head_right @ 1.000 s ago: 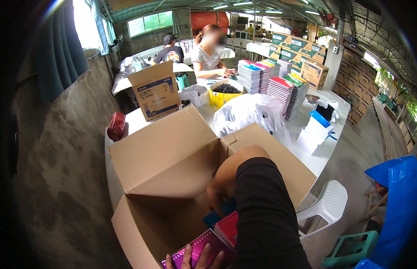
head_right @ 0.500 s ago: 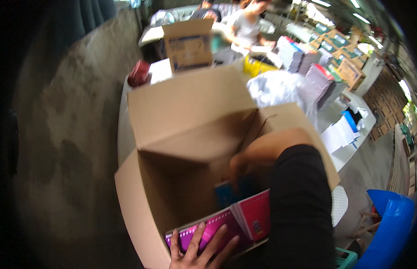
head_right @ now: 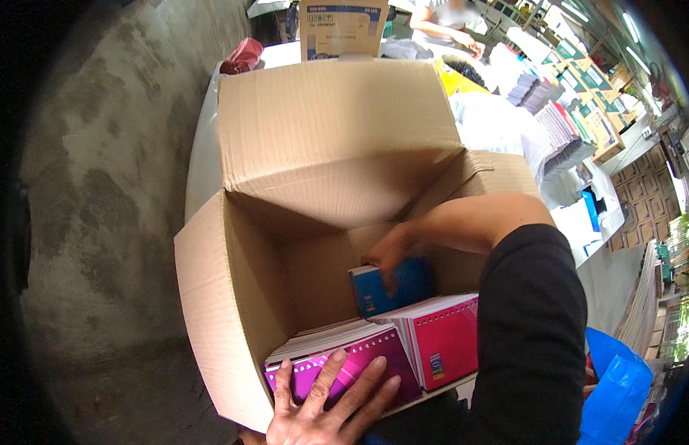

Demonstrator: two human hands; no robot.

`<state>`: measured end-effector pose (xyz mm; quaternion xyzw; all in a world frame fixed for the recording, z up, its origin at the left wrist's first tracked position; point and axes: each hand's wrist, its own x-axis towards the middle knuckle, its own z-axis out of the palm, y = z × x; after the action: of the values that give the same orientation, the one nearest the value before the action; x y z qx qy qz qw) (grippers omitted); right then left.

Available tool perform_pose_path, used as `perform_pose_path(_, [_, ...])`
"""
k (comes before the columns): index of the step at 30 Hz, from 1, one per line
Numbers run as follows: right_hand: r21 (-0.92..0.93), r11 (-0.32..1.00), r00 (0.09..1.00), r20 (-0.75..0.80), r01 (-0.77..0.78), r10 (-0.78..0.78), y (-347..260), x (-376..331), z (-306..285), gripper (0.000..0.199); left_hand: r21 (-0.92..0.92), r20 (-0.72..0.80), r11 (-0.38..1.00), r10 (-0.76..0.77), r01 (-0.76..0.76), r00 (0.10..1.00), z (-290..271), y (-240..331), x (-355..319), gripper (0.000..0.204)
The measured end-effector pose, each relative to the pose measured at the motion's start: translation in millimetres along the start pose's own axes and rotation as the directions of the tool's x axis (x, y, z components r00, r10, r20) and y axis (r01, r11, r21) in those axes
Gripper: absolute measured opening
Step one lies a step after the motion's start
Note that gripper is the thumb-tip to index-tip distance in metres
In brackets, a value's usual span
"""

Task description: The person unpacks notebooks from a cardboard box and places them on a table. Then, using pliers, the person attaches spiral wire bindings to the notebooks one at a time, stacking the finished notebooks on the table.

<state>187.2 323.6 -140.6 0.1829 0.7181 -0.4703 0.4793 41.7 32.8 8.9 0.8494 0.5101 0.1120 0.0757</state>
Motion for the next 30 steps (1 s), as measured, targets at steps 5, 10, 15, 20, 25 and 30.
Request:
perform_pose_path(5, [0.275, 0.948, 0.986, -0.077, 0.162, -0.146, -24, -42, -29, 0.084, 0.016, 0.078, 0.999, 0.042, -0.043, 0.996, -13, -2, 6, 0.060])
perform_pose_path(10, [-0.039, 0.972, 0.880, -0.416, 0.233, -0.228, -85, -137, -53, 0.090, -0.040, 0.066, 0.999, 0.007, -0.004, 0.998, -15, -1, 7, 0.060])
perform_pose_path(15, [-0.087, 0.935, 0.567, -0.774, 0.345, -0.281, -56, -290, 4, 0.063, 0.006, 0.013, 1.000, 0.008, -0.008, 1.000, -10, 0, 4, 0.060])
perform_pose_path(20, [0.002, 0.932, 0.037, -0.999, 0.362, -0.012, 52, -409, 141, 0.054, -0.095, -0.040, 0.995, -0.006, 0.003, 0.999, -9, 2, 5, 0.078])
perform_pose_path(25, [-0.054, 0.799, -0.576, -0.721, 0.599, 0.384, 152, -378, 310, 0.057, -0.048, -0.203, 0.998, -0.038, 0.029, 0.978, -11, 5, 3, 0.075])
perform_pose_path(30, [-0.213, 0.641, -0.658, -0.440, 0.738, 0.611, 231, -181, 461, 0.062, 0.157, -0.692, 0.976, 0.001, 0.149, 0.722, -7, 30, 1, 0.077])
